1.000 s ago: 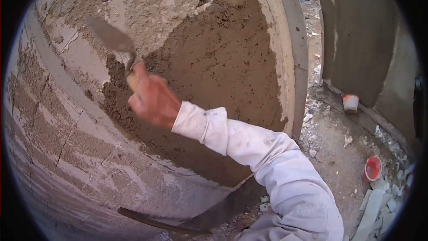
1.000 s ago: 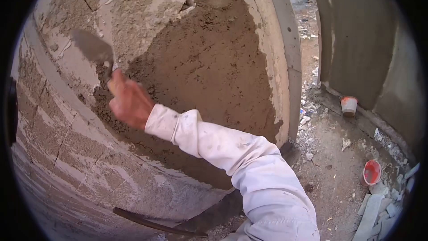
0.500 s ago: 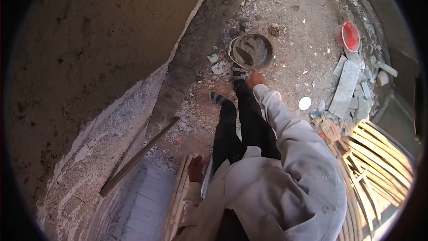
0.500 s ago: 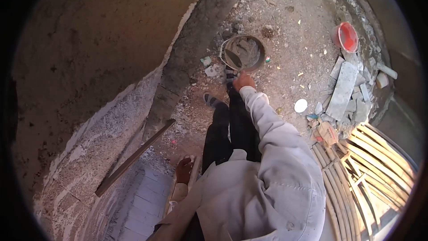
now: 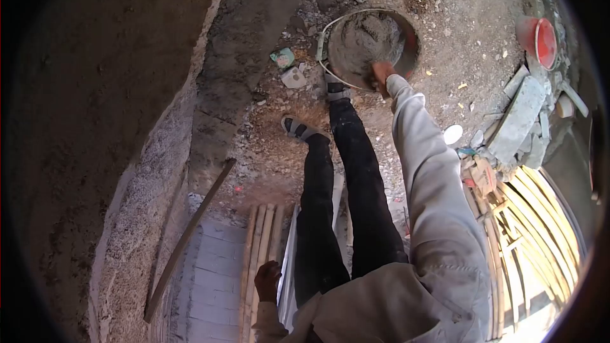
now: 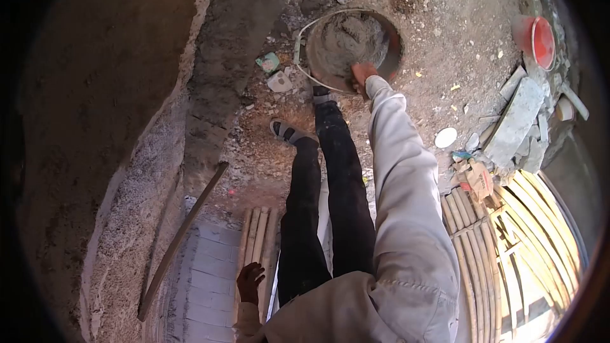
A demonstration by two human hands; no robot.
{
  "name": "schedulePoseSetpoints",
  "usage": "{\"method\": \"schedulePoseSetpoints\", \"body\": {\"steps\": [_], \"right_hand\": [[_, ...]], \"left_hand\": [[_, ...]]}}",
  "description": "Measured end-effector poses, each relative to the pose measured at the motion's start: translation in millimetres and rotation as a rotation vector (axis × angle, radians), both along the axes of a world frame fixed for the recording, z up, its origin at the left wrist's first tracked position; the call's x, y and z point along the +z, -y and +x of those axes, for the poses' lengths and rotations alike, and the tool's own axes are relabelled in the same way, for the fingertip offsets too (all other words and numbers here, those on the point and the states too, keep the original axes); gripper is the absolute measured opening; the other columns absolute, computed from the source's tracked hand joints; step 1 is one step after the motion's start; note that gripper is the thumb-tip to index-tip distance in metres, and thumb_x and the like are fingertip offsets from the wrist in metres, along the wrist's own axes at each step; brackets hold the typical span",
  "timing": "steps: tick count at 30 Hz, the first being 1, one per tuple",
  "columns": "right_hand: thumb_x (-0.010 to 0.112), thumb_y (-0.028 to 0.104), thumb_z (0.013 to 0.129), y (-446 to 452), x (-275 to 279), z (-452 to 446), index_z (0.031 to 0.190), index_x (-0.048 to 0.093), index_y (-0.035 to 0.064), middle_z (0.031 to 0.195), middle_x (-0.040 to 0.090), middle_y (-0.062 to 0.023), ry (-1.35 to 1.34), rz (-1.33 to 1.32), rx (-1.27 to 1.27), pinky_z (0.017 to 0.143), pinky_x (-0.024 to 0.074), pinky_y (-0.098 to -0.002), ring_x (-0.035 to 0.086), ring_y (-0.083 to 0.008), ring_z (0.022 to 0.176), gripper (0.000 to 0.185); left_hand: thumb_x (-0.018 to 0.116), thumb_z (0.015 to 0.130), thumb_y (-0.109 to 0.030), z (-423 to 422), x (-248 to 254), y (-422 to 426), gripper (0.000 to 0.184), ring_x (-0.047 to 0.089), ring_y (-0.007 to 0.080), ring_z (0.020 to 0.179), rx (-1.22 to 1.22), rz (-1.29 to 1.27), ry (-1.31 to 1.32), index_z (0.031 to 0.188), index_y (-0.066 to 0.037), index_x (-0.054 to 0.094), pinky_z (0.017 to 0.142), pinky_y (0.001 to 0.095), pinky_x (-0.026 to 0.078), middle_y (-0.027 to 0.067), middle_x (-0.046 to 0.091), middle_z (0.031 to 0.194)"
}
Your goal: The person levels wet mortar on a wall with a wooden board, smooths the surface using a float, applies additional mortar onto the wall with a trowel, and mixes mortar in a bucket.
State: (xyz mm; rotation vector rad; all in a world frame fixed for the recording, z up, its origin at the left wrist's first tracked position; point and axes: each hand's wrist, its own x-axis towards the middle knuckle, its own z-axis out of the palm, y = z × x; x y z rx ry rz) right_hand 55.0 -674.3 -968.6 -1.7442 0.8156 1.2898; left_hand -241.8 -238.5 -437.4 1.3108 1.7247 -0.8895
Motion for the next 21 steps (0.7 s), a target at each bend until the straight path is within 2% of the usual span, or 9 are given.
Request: {"method": "schedulePoseSetpoints", "body": {"steps": [3, 6, 8, 12, 14, 16, 17, 19, 21], "right_hand": [[0.048, 0.025, 0.089, -17, 55, 14, 0.076, 0.048, 0.0064, 0.061, 0.047, -0.0095, -0.126, 0.223, -0.522, 0.035, 0.0324, -0.0383, 0.040, -0.0209, 0.042, 0.023], [0.048, 0.022, 0.089, -16, 70, -10, 0.075, 0.046, 0.0065, 0.057, 0.042, -0.0082, -0.033, 0.347, -0.658, 0.035, 0.0313, -0.0369, 0.038, -0.0211, 0.041, 0.022], [0.048, 0.020, 0.089, -23, 105, -10, 0.077, 0.047, 0.0065, 0.058, 0.043, -0.0085, -0.008, 0.349, -0.683, 0.035, 0.0314, -0.0356, 0.038, -0.0203, 0.041, 0.018], [0.047, 0.017, 0.087, -46, 179, -7, 0.077, 0.049, 0.0052, 0.057, 0.044, -0.0093, 0.283, 0.395, -0.620, 0.034, 0.0326, -0.0348, 0.041, -0.0193, 0.040, 0.016], [0.048, 0.018, 0.085, -59, 275, 13, 0.076, 0.049, 0.0052, 0.056, 0.044, -0.0092, 0.292, 0.448, -0.745, 0.035, 0.0336, -0.0340, 0.042, -0.0195, 0.039, 0.016], [0.047, 0.019, 0.084, -67, 330, 16, 0.080, 0.049, 0.0054, 0.058, 0.045, -0.0087, 0.337, 0.655, -0.853, 0.036, 0.0341, -0.0333, 0.042, -0.0193, 0.041, 0.014], [0.045, 0.018, 0.082, -76, 400, 27, 0.086, 0.049, 0.0049, 0.061, 0.045, -0.0084, 0.368, 0.646, -0.922, 0.036, 0.0344, -0.0334, 0.042, -0.0194, 0.043, 0.014], [0.043, 0.010, 0.074, -86, 498, 39, 0.094, 0.047, 0.0055, 0.068, 0.047, -0.0086, 0.377, 0.840, -1.073, 0.040, 0.0375, -0.0330, 0.044, -0.0192, 0.048, 0.021], [0.041, 0.009, 0.077, -98, 605, 52, 0.100, 0.046, 0.0074, 0.073, 0.046, -0.0076, 0.599, 1.029, -1.051, 0.043, 0.0400, -0.0326, 0.046, -0.0189, 0.053, 0.023]], "left_hand": [[0.063, 0.088, -0.014, 14, -2, 4, 0.026, 0.066, 0.0190, 0.096, -0.020, -0.036, 0.002, 0.113, -0.005, 0.062, 0.078, 0.0302, 0.053, 0.0080, 0.066, 0.108], [0.063, 0.089, -0.013, 11, 3, -3, 0.025, 0.066, 0.0200, 0.098, -0.042, -0.049, 0.058, 0.113, -0.005, 0.062, 0.078, 0.0304, 0.052, 0.0072, 0.065, 0.110], [0.063, 0.090, -0.011, 23, 10, -5, 0.024, 0.065, 0.0208, 0.098, -0.060, -0.046, 0.088, 0.113, -0.005, 0.062, 0.079, 0.0311, 0.052, 0.0060, 0.065, 0.110], [0.062, 0.090, -0.008, 24, 33, -20, 0.022, 0.065, 0.0188, 0.098, -0.117, -0.038, 0.245, 0.112, -0.006, 0.062, 0.078, 0.0302, 0.052, 0.0052, 0.065, 0.108], [0.063, 0.090, -0.012, 19, 49, -32, 0.025, 0.065, 0.0198, 0.099, -0.173, -0.043, 0.315, 0.114, -0.006, 0.062, 0.080, 0.0321, 0.052, 0.0064, 0.065, 0.110], [0.063, 0.090, -0.013, 6, 59, -48, 0.025, 0.066, 0.0197, 0.097, -0.176, -0.028, 0.407, 0.113, -0.006, 0.062, 0.078, 0.0326, 0.052, 0.0061, 0.066, 0.107], [0.063, 0.090, -0.013, -3, 65, -55, 0.024, 0.066, 0.0194, 0.096, -0.198, -0.027, 0.424, 0.112, -0.006, 0.063, 0.077, 0.0325, 0.052, 0.0058, 0.067, 0.106], [0.063, 0.089, -0.011, -14, 70, -68, 0.021, 0.066, 0.0189, 0.093, -0.235, -0.006, 0.486, 0.109, -0.006, 0.064, 0.076, 0.0322, 0.052, 0.0053, 0.067, 0.103], [0.063, 0.087, -0.007, -46, 42, -100, 0.018, 0.067, 0.0175, 0.083, -0.330, -0.002, 0.578, 0.105, -0.005, 0.065, 0.068, 0.0301, 0.052, 0.0066, 0.068, 0.096]]}}
